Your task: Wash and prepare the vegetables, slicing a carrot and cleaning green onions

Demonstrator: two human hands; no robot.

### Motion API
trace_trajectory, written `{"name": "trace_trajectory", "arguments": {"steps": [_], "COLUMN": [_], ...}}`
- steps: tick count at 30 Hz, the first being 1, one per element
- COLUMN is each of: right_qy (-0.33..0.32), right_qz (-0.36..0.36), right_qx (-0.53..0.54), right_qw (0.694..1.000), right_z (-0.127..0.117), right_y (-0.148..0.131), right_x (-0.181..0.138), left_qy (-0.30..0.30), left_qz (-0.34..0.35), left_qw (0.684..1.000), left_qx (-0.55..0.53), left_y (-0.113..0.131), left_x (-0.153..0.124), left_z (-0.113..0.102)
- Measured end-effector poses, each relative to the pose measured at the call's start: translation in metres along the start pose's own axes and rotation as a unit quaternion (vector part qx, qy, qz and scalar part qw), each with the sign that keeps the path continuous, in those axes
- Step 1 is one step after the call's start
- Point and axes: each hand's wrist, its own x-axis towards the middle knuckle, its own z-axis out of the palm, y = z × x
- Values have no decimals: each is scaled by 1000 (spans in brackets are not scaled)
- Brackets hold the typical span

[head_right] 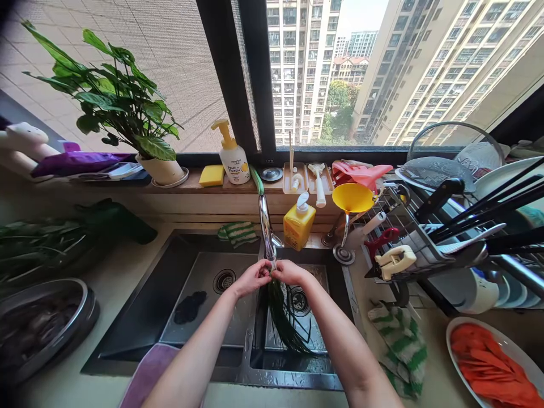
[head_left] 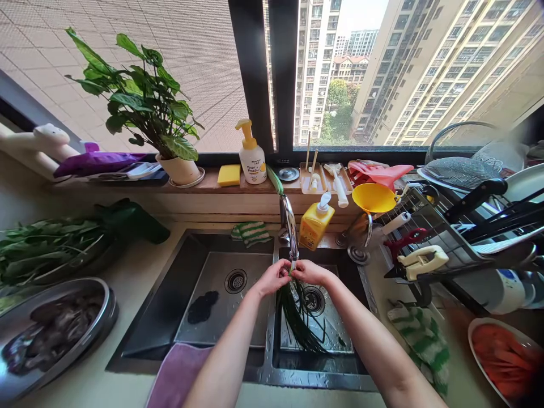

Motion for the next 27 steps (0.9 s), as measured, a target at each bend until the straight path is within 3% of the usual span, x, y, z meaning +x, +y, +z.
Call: {"name": "trace_trajectory", "arguments": {"steps": [4,8,14,21,27], "right_qy": [31,89,133,171,169], "right_qz": [9,14,35,40,42], "right_qx": [93,249,307,326,190], "right_qw": [995,964,942,929,966], "right_z": [8,19,26,29,37], "right_y": [5,9,13,18,25], "right_x": [-4,-3,1,3,0], "left_qy": [38,46,72,128,140], "left_qz": [-28,-26,-95,-131,-103], "left_qw": [994,982,966,945,952], "left_qx": [-96,-179,-231,-272,-253], "left_y": [0,3,8,4,0], "left_x": [-5,-11,-19,-23,-25], "left_z": [4,14,25,26,31]}}
